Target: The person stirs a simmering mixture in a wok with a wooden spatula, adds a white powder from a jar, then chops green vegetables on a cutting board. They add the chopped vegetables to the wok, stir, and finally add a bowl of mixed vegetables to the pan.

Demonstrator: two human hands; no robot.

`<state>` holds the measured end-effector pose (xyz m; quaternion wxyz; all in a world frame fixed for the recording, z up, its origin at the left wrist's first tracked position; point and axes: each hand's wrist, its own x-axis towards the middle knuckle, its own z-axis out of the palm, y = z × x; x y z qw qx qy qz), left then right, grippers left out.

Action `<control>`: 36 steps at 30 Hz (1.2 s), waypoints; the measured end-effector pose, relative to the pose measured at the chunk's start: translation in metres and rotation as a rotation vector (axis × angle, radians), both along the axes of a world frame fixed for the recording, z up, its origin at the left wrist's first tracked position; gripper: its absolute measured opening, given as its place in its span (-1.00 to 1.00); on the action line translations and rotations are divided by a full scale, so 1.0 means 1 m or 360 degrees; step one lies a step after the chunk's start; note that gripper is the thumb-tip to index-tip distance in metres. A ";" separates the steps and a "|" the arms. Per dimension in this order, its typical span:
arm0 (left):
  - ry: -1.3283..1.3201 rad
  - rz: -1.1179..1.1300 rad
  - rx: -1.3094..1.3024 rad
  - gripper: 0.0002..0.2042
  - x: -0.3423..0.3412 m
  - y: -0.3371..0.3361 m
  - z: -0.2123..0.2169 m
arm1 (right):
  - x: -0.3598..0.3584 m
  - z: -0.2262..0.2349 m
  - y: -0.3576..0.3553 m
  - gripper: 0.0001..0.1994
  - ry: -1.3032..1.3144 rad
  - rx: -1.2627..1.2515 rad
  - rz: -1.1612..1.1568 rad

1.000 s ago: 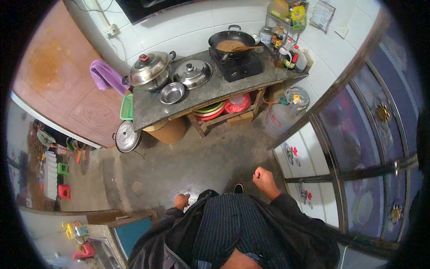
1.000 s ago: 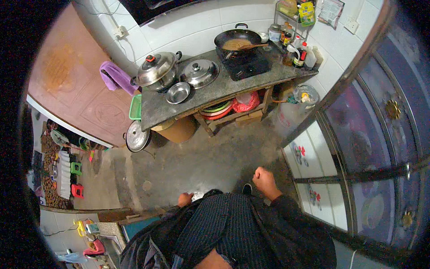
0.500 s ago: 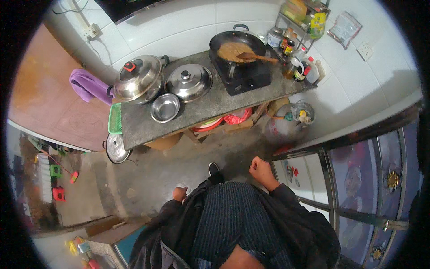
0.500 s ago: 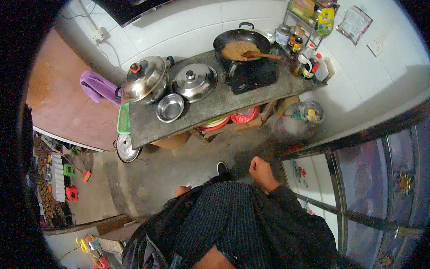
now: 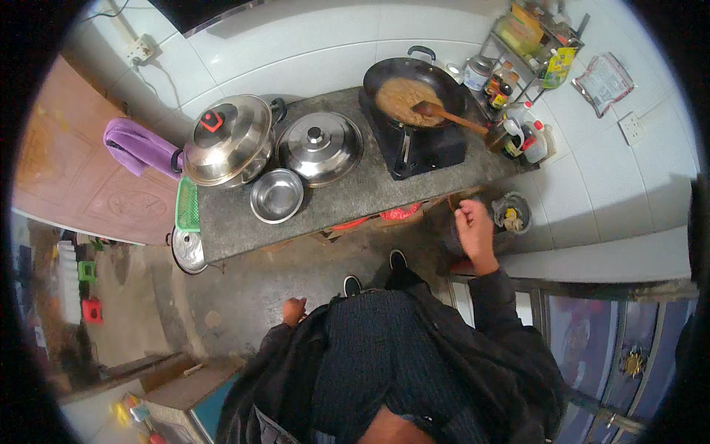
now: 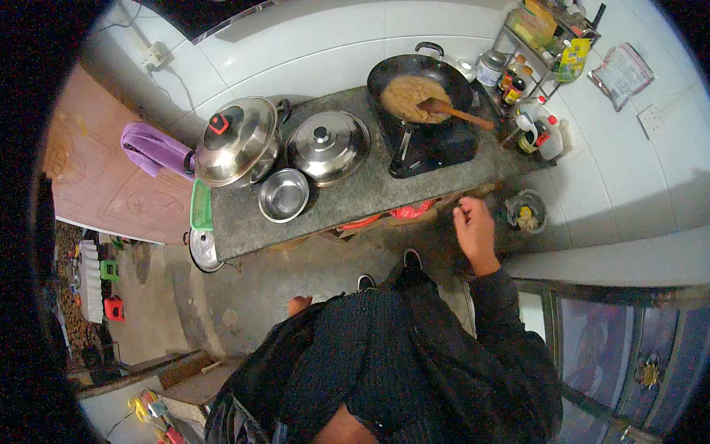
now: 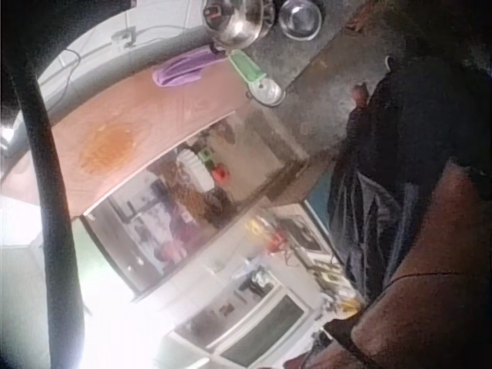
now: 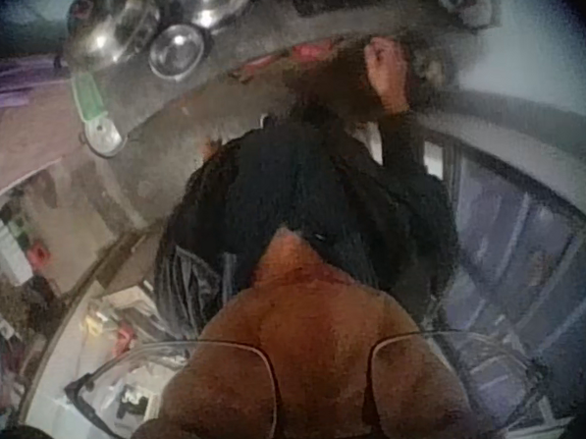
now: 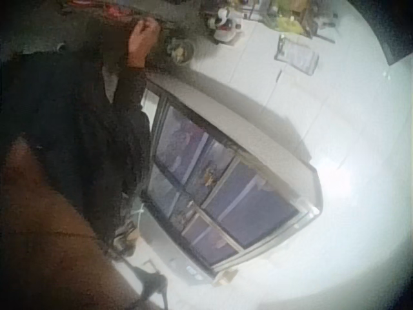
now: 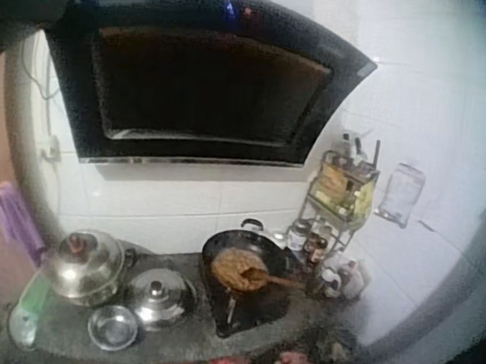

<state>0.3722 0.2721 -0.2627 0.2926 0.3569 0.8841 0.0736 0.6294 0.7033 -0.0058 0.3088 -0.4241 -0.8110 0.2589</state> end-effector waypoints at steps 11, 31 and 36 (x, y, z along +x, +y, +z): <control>-0.0119 0.0966 -0.0214 -0.53 0.058 0.008 -0.031 | -0.055 0.046 0.181 -0.55 -0.0477 0.0892 0.0037; -0.0380 0.0984 -0.0340 -0.50 0.118 0.099 -0.034 | -0.091 0.029 0.268 -0.72 -0.1004 0.0582 0.0451; -0.0456 0.1202 -0.0347 -0.50 0.135 0.098 -0.036 | -0.111 0.011 0.276 -0.73 -0.1010 0.0571 0.0527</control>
